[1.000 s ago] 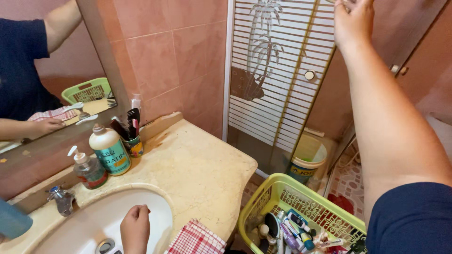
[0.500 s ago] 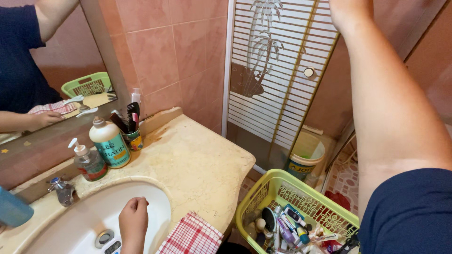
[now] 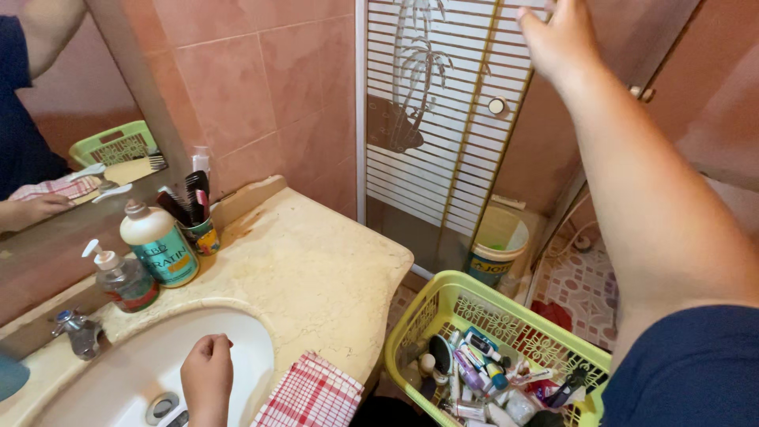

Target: The person sits on the bathroom floor and wipes various toiletries and containers with a red and white checkered cloth. They pick up items from a green basket, wipe them, and place them on the countertop next to the sink. The person also wipes the countertop surface and a digital scale in the sink.

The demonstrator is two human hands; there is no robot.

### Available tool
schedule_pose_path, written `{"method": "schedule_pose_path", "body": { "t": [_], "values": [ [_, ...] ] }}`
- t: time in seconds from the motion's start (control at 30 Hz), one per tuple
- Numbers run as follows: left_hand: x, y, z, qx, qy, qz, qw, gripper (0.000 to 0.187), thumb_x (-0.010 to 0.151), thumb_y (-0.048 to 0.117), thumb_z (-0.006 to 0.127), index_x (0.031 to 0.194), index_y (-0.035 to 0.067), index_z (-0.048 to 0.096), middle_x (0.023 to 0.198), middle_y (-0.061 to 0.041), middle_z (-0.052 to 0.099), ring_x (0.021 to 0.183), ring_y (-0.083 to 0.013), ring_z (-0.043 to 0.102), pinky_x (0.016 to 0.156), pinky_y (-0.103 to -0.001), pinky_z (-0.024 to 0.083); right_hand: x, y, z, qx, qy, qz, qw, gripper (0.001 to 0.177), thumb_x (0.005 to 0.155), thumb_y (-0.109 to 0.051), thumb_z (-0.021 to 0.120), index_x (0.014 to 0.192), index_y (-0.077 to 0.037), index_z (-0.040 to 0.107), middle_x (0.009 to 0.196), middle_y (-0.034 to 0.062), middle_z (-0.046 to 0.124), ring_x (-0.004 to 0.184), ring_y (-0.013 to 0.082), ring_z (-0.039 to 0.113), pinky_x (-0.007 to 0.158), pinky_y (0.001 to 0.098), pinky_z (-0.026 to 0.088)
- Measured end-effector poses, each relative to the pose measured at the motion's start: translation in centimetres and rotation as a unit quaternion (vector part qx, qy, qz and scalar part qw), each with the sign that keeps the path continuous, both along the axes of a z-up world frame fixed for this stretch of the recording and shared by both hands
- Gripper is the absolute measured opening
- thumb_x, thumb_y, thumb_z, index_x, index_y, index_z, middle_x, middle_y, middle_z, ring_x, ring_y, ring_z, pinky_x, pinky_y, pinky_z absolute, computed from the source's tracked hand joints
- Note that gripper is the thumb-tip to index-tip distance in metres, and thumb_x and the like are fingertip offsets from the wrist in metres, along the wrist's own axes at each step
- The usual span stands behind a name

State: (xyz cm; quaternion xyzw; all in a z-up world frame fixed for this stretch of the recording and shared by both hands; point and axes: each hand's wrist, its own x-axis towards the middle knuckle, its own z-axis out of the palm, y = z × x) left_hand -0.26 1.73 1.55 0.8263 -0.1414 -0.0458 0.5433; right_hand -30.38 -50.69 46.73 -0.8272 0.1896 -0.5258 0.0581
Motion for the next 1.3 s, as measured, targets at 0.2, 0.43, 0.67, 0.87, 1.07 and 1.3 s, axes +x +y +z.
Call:
{"method": "schedule_pose_path", "body": {
  "t": [0.2,0.43,0.67,0.87,1.07,1.3],
  "values": [
    [0.2,0.3,-0.3,0.020,-0.031,-0.002,0.999,0.036,0.098,0.030,0.058,0.098,-0.002,0.073,0.081,-0.018,0.073,0.076,-0.0288,0.069,0.074,-0.039,0.051,-8.0,15.4,-10.5,0.150,0.156,0.017,0.976,0.086,0.099,-0.016,0.064,0.166,-0.017,0.010,0.165,0.0185,0.039,0.145,0.0383,0.044,0.114,0.0521,0.040],
    [-0.7,1.4,-0.5,0.083,-0.085,0.005,0.993,0.036,0.102,0.033,0.060,0.104,0.001,0.076,0.086,-0.020,0.074,0.081,-0.0324,0.072,0.077,-0.042,0.053,-24.8,22.5,-24.8,0.237,0.311,-0.063,0.918,0.060,0.088,-0.031,0.065,0.146,-0.020,0.051,0.142,0.0125,0.062,0.131,0.0292,0.058,0.108,0.0444,0.045],
    [-4.6,0.7,2.9,0.192,-0.289,-0.002,0.938,0.028,0.103,0.031,0.061,0.092,0.009,0.074,0.081,-0.015,0.072,0.080,-0.0376,0.070,0.073,-0.049,0.055,-36.9,19.7,-41.1,0.380,0.496,-0.185,0.758,0.050,0.091,-0.035,0.069,0.135,-0.014,0.065,0.133,0.0134,0.069,0.125,0.0285,0.067,0.109,0.0338,0.051],
    [-10.3,-3.7,8.1,0.269,-0.364,-0.129,0.882,0.024,0.095,0.030,0.062,0.084,0.011,0.071,0.080,-0.013,0.073,0.072,-0.0368,0.070,0.065,-0.049,0.057,-34.9,18.9,-43.1,0.401,0.482,-0.108,0.772,0.051,0.090,-0.035,0.071,0.137,-0.016,0.061,0.129,0.0126,0.070,0.120,0.0292,0.067,0.104,0.0361,0.052],
    [-16.1,-6.4,5.7,0.254,-0.439,-0.223,0.832,0.053,0.095,0.041,0.051,0.134,0.007,0.061,0.136,-0.016,0.063,0.134,-0.0353,0.054,0.116,-0.048,0.039,-30.9,18.8,-42.7,0.398,0.482,-0.083,0.776,0.051,0.090,-0.036,0.071,0.135,-0.014,0.060,0.124,0.0133,0.071,0.114,0.0293,0.070,0.100,0.0371,0.055],
    [-15.6,-6.1,-1.0,0.350,-0.338,-0.199,0.851,0.067,0.095,0.059,0.038,0.151,0.023,0.042,0.162,-0.009,0.032,0.152,-0.0375,0.023,0.122,-0.059,0.012,-28.8,20.9,-44.2,0.447,0.541,-0.057,0.710,0.047,0.092,-0.038,0.066,0.135,-0.020,0.060,0.121,0.0097,0.072,0.112,0.0277,0.071,0.098,0.0389,0.056]
  ]
}}
